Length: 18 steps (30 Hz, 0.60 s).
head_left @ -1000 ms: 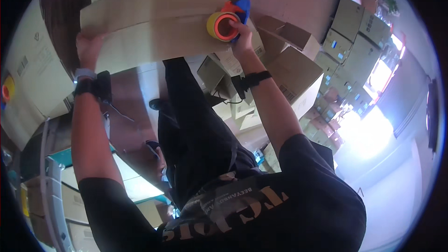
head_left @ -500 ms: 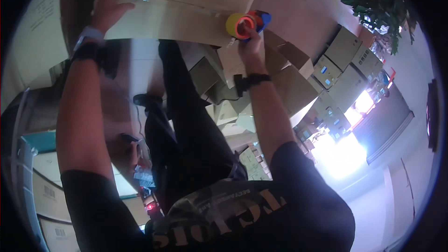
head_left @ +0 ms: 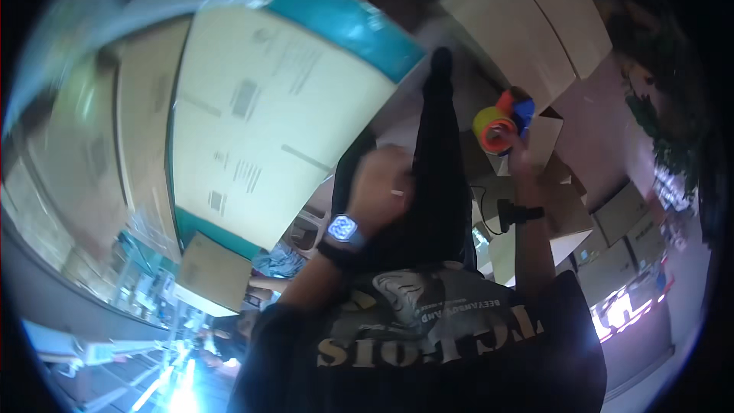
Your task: The recorder is sealing various sizes of cardboard boxes using a handheld tape dispenser.
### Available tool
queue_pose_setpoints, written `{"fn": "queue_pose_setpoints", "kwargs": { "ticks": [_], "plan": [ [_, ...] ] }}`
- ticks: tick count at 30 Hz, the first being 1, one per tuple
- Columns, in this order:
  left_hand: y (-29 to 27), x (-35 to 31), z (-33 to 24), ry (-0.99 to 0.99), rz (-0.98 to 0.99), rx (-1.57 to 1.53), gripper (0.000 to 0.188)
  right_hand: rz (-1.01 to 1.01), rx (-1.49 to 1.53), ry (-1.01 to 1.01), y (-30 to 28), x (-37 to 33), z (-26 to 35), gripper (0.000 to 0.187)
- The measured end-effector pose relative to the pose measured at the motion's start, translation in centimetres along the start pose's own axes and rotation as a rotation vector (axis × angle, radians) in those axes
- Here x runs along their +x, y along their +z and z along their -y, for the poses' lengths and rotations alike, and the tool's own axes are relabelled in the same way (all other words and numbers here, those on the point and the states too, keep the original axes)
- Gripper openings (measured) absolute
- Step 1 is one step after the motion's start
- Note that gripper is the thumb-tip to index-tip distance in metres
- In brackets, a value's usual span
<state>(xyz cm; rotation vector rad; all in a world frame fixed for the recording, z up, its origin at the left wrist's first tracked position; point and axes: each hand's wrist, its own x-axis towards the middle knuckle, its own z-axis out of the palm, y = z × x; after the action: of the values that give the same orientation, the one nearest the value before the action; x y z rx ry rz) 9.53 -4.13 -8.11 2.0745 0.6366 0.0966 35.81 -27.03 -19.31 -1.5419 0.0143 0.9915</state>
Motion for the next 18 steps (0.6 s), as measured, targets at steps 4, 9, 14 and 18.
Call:
{"fn": "queue_pose_setpoints", "kwargs": {
  "ticks": [4, 9, 14, 18],
  "plan": [
    [-8.9, -14.2, 14.2, -0.559, -0.490, 0.356, 0.049, 0.250, -0.264, -0.060, 14.4, -1.9, 5.6, 0.044],
    [-24.8, -19.9, 29.0, -0.866, -0.586, 0.800, 0.096, 0.556, -0.403, -0.250, 31.1, -9.0, 6.9, 0.045],
    [-30.2, -13.4, 25.8, -1.049, -0.148, 0.498, 0.108, 0.791, -0.918, -0.286, 31.0, -14.5, 5.6, 0.057],
    [-26.8, -17.2, 25.2, -0.967, -0.299, 0.583, 0.111, 0.923, -0.995, -0.394, 32.5, -17.4, 5.8, 0.050]
  ]
}}
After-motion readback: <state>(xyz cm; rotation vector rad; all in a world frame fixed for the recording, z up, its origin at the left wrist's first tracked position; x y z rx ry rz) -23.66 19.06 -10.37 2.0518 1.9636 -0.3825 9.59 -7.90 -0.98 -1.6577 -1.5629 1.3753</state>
